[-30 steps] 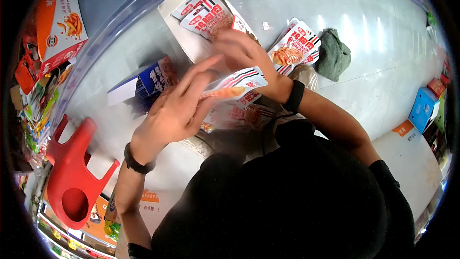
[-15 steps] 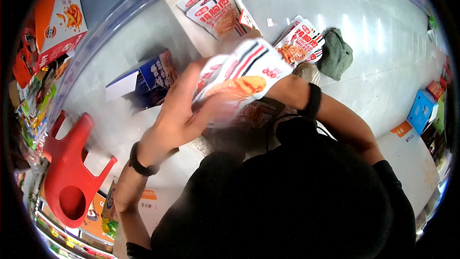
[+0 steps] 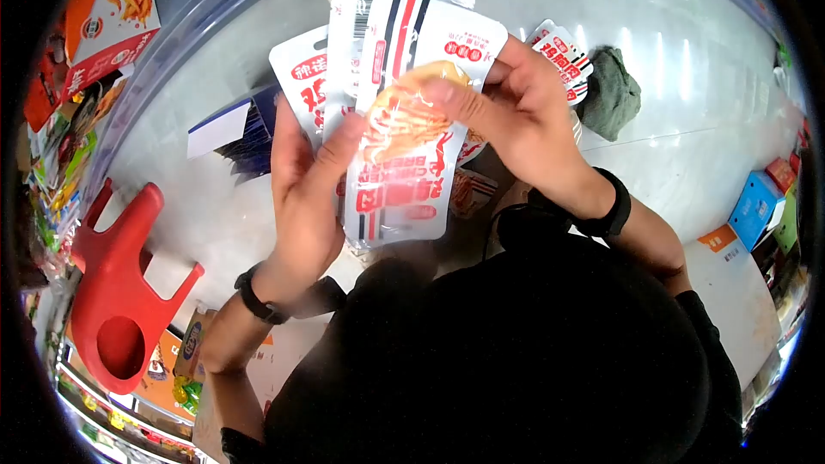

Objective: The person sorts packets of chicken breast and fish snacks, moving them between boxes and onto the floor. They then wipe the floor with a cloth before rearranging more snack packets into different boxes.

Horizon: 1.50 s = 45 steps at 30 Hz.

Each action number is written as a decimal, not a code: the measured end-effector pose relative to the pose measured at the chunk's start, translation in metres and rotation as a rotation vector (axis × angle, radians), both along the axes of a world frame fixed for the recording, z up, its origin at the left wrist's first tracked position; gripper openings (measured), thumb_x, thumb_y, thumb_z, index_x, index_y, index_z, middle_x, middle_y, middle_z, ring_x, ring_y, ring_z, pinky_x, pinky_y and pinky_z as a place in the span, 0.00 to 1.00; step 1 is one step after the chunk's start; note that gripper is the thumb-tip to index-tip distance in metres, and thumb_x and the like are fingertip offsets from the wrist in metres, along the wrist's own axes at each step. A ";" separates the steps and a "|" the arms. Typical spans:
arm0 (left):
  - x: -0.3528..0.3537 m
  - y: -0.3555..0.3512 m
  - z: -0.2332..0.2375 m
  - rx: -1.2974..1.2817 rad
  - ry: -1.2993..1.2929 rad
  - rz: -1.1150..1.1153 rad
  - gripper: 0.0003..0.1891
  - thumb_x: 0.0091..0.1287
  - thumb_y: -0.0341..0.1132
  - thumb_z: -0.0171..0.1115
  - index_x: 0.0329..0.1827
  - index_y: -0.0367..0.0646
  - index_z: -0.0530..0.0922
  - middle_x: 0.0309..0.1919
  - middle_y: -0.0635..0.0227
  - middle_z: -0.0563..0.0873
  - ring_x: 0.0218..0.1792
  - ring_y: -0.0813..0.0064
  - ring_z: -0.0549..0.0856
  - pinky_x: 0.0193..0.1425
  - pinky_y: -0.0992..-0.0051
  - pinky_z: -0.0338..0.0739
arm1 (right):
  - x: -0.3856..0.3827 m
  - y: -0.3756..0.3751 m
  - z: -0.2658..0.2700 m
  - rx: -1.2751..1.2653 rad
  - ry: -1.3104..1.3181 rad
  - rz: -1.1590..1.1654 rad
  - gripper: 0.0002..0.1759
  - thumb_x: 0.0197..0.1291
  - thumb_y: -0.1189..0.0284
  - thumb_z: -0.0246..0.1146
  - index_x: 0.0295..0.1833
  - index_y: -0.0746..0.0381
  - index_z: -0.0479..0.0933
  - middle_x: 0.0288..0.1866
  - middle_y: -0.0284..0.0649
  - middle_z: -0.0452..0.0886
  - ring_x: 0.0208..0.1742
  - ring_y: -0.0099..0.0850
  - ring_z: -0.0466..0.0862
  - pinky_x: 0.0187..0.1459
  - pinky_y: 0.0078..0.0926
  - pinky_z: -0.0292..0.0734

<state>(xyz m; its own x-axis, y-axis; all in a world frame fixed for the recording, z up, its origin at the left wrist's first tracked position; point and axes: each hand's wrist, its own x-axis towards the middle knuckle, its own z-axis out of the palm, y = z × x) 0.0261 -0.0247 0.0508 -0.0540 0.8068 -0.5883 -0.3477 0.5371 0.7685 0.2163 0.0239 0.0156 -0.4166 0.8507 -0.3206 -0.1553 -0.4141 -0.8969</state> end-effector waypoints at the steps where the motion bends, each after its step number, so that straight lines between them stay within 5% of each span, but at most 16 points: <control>1: -0.001 -0.001 -0.003 -0.035 -0.022 0.045 0.25 0.74 0.29 0.57 0.72 0.39 0.62 0.60 0.61 0.80 0.57 0.75 0.81 0.61 0.75 0.76 | 0.000 0.002 -0.002 -0.059 0.042 -0.033 0.18 0.67 0.74 0.65 0.60 0.69 0.75 0.46 0.42 0.87 0.49 0.23 0.85 0.50 0.20 0.80; 5: -0.002 -0.007 -0.008 -0.003 -0.006 0.123 0.23 0.76 0.28 0.54 0.72 0.38 0.62 0.61 0.60 0.80 0.56 0.76 0.81 0.60 0.76 0.77 | 0.007 -0.002 -0.011 0.010 -0.018 -0.161 0.13 0.70 0.71 0.63 0.52 0.70 0.82 0.42 0.36 0.87 0.40 0.16 0.82 0.41 0.15 0.78; 7: -0.006 -0.006 -0.009 0.009 0.112 -0.026 0.23 0.76 0.27 0.52 0.72 0.38 0.61 0.60 0.60 0.80 0.56 0.77 0.82 0.59 0.76 0.77 | 0.015 0.002 -0.012 -0.053 -0.095 -0.193 0.12 0.70 0.73 0.62 0.53 0.69 0.81 0.41 0.38 0.87 0.36 0.20 0.84 0.38 0.16 0.79; 9: -0.006 -0.008 -0.014 0.034 0.141 0.053 0.23 0.76 0.26 0.53 0.71 0.37 0.61 0.59 0.60 0.80 0.55 0.77 0.82 0.58 0.77 0.77 | 0.025 0.010 -0.012 -0.093 0.337 -0.349 0.11 0.70 0.75 0.60 0.52 0.67 0.81 0.40 0.40 0.87 0.32 0.26 0.85 0.36 0.19 0.81; 10: -0.006 -0.008 -0.012 0.062 0.131 0.040 0.23 0.75 0.26 0.54 0.71 0.37 0.61 0.59 0.60 0.81 0.55 0.77 0.82 0.58 0.77 0.77 | 0.019 0.013 0.008 -0.151 0.178 -0.465 0.14 0.72 0.76 0.53 0.59 0.70 0.71 0.43 0.45 0.85 0.28 0.29 0.84 0.31 0.26 0.77; 11: -0.006 -0.008 -0.011 0.090 0.120 0.027 0.24 0.75 0.26 0.55 0.71 0.36 0.61 0.59 0.60 0.81 0.55 0.77 0.82 0.58 0.76 0.76 | 0.019 0.013 0.008 -0.150 0.178 -0.466 0.14 0.72 0.76 0.53 0.59 0.70 0.71 0.43 0.45 0.85 0.28 0.29 0.84 0.31 0.26 0.77; 15: -0.004 -0.005 -0.008 0.142 0.186 0.117 0.24 0.74 0.24 0.55 0.71 0.34 0.60 0.58 0.59 0.81 0.52 0.78 0.82 0.57 0.76 0.76 | 0.025 0.004 -0.003 -0.062 0.083 -0.130 0.13 0.68 0.75 0.61 0.54 0.70 0.77 0.45 0.46 0.86 0.39 0.32 0.88 0.40 0.29 0.82; 18: -0.012 -0.011 -0.013 0.179 0.307 0.125 0.23 0.73 0.23 0.55 0.69 0.33 0.61 0.58 0.58 0.79 0.54 0.77 0.80 0.59 0.74 0.74 | 0.011 -0.009 -0.007 0.244 -0.233 0.138 0.19 0.58 0.78 0.71 0.54 0.68 0.78 0.47 0.42 0.85 0.46 0.25 0.85 0.49 0.23 0.81; 23: -0.008 -0.020 -0.018 0.341 0.531 0.002 0.24 0.71 0.21 0.56 0.68 0.33 0.61 0.59 0.58 0.76 0.58 0.74 0.77 0.63 0.73 0.72 | 0.002 -0.012 -0.013 0.164 -0.108 -0.148 0.26 0.48 0.68 0.78 0.49 0.65 0.75 0.48 0.42 0.81 0.49 0.30 0.82 0.50 0.28 0.77; 26: -0.003 -0.023 -0.016 0.316 0.393 -0.010 0.25 0.71 0.21 0.56 0.69 0.34 0.60 0.60 0.59 0.76 0.60 0.74 0.76 0.66 0.73 0.69 | 0.013 -0.006 -0.019 0.635 -0.399 0.006 0.23 0.45 0.69 0.79 0.45 0.64 0.78 0.40 0.43 0.78 0.41 0.40 0.82 0.46 0.32 0.78; 29: -0.007 -0.030 -0.024 0.366 0.475 -0.116 0.25 0.72 0.22 0.56 0.70 0.34 0.60 0.61 0.59 0.75 0.60 0.75 0.75 0.67 0.74 0.66 | 0.014 -0.009 -0.026 0.771 -0.525 -0.020 0.19 0.47 0.69 0.78 0.42 0.64 0.79 0.42 0.43 0.79 0.41 0.41 0.82 0.43 0.32 0.79; 33: -0.017 -0.012 -0.024 0.320 0.585 -0.098 0.27 0.71 0.23 0.56 0.72 0.33 0.61 0.64 0.59 0.74 0.63 0.73 0.74 0.69 0.71 0.67 | 0.015 -0.017 -0.037 0.542 -0.544 0.030 0.13 0.56 0.71 0.72 0.41 0.65 0.78 0.36 0.45 0.81 0.34 0.43 0.84 0.33 0.34 0.79; 35: -0.031 -0.001 -0.021 0.051 0.547 0.281 0.24 0.71 0.25 0.56 0.70 0.33 0.65 0.62 0.59 0.76 0.62 0.71 0.77 0.67 0.69 0.71 | 0.016 -0.021 -0.048 0.524 -0.582 0.042 0.12 0.61 0.71 0.68 0.41 0.66 0.74 0.33 0.48 0.81 0.31 0.48 0.84 0.32 0.41 0.78; 36: -0.036 0.006 -0.019 0.115 0.513 0.346 0.19 0.71 0.25 0.55 0.64 0.33 0.69 0.56 0.60 0.80 0.53 0.75 0.82 0.60 0.73 0.74 | 0.014 -0.022 -0.057 0.537 -0.647 0.053 0.12 0.63 0.70 0.65 0.42 0.66 0.72 0.33 0.49 0.81 0.32 0.50 0.84 0.32 0.44 0.78; 38: -0.049 0.010 -0.011 0.110 0.517 0.297 0.18 0.72 0.26 0.55 0.64 0.34 0.69 0.54 0.61 0.81 0.53 0.75 0.82 0.59 0.74 0.75 | 0.015 -0.023 -0.067 0.550 -0.731 0.121 0.12 0.67 0.70 0.59 0.47 0.65 0.66 0.36 0.53 0.81 0.33 0.55 0.83 0.31 0.50 0.77; 45: -0.040 0.005 -0.014 0.056 0.402 0.290 0.21 0.70 0.27 0.58 0.66 0.37 0.70 0.55 0.61 0.83 0.52 0.71 0.86 0.57 0.70 0.82 | 0.014 -0.020 -0.081 0.642 -1.049 0.229 0.13 0.61 0.79 0.58 0.48 0.66 0.63 0.36 0.55 0.81 0.30 0.56 0.84 0.29 0.51 0.80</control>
